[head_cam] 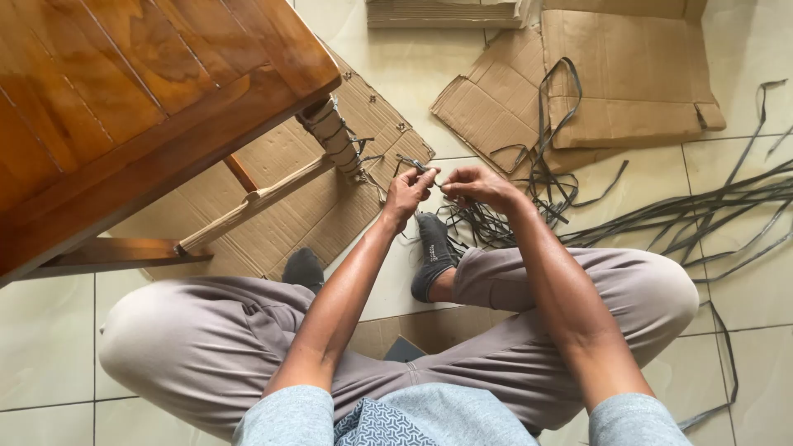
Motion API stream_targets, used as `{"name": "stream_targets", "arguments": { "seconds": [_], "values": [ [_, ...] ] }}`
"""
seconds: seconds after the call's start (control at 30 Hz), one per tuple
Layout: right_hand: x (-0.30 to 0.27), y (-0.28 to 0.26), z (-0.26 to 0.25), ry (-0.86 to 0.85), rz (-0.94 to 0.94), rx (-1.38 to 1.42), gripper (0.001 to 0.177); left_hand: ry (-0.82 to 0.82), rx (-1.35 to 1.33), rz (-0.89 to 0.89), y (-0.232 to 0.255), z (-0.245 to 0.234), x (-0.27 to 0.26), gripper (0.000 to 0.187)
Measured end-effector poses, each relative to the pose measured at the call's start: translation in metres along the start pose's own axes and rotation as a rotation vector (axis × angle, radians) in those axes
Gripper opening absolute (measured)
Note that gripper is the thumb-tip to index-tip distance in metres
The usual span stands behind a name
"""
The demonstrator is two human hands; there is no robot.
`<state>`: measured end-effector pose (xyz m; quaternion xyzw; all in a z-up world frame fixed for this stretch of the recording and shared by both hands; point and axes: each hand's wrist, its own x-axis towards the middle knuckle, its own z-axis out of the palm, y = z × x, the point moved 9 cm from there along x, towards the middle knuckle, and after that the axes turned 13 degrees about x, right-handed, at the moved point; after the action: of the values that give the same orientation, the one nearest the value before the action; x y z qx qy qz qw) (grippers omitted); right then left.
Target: Packaging the legs of a wooden chair with cardboard and plastic straps.
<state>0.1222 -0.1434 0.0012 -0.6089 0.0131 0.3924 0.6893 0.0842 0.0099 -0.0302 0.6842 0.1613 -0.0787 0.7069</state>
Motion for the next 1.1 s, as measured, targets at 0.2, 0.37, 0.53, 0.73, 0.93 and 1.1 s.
{"name": "stream_targets", "arguments": {
  "seconds": [0.2, 0.37, 0.53, 0.73, 0.93, 1.1],
  "values": [
    [-0.029, -0.03, -0.028, 0.289, -0.059, -0.224, 0.014, 0.238, -0.08, 0.025, 0.011, -0.037, 0.001, 0.025],
    [0.009, 0.045, -0.163, 0.671, -0.003, -0.641, 0.022, 0.37, -0.047, 0.028, 0.006, -0.062, 0.008, 0.027],
    [0.001, 0.073, -0.21, 0.887, 0.021, -0.596, 0.022, 0.41, 0.03, -0.002, -0.013, -0.06, 0.014, 0.022],
    [-0.027, 0.079, -0.252, 1.154, -0.148, 0.153, 0.017, 0.368, 0.074, 0.031, -0.034, -0.043, 0.025, 0.012],
    [-0.073, 0.068, -0.264, 1.286, -0.325, 0.722, 0.013, 0.322, 0.109, -0.041, -0.054, -0.036, 0.03, 0.012],
    [-0.115, 0.071, -0.296, 1.668, -0.441, 0.452, 0.041, 0.238, 0.243, -0.144, -0.081, -0.026, 0.036, 0.012]
  ]
}}
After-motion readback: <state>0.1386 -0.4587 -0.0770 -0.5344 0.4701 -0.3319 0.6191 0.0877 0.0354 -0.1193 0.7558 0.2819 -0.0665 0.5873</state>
